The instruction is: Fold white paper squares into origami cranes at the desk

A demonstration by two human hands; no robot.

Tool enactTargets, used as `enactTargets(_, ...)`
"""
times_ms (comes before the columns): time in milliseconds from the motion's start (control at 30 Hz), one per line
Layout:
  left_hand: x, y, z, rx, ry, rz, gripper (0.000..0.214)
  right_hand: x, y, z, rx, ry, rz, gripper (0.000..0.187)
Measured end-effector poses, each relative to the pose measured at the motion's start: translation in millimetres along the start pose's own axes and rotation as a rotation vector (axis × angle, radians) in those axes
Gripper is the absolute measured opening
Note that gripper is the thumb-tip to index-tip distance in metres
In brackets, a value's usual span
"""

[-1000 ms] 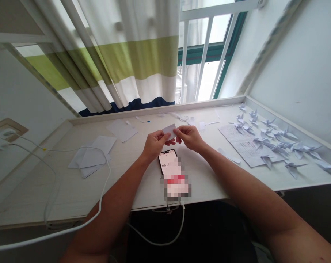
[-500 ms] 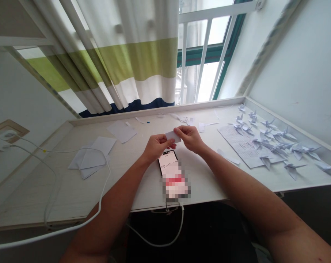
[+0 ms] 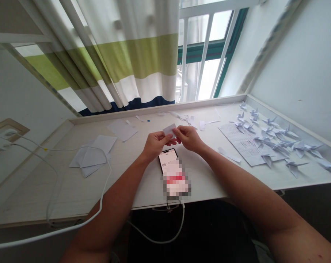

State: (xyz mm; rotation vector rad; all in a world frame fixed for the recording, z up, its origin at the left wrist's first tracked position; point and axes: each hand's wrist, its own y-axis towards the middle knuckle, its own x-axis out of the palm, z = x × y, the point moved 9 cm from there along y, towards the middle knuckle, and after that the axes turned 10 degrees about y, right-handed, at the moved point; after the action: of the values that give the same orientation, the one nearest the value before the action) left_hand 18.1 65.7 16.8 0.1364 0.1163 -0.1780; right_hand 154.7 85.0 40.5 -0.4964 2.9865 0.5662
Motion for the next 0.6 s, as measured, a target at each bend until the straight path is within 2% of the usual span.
enactTargets(200, -1.8, 1.5, -6.3, -0.026, -0.005, 0.028, 0.051, -2.3, 0.1, -0.3, 0.019, -0.141, -0.021, 0.07)
enactTargets(367, -0.1, 1.5, -4.9, -0.047, -0.045, -0.006, 0.053, 1.9, 1.1, 0.5, 0.012, -0.091, -0.083, 0.068)
enactTargets(467, -1.8, 2.0, -4.2, -0.059, -0.057, -0.004, 0.055, 2.3, 2.5, 6.3, 0.012, 0.011, -0.081, 0.061)
enactTargets(533, -6.0, 2.4, -5.0, -0.072, -0.061, 0.023, 0.056, -4.7, 3.3, 2.9, -0.059, 0.04, -0.02, 0.047)
enactTargets(600, -11.0, 2.7, -5.8, -0.085, -0.075, 0.051, 0.057, -7.5, 2.6, -4.6, -0.147, 0.012, -0.021, 0.041)
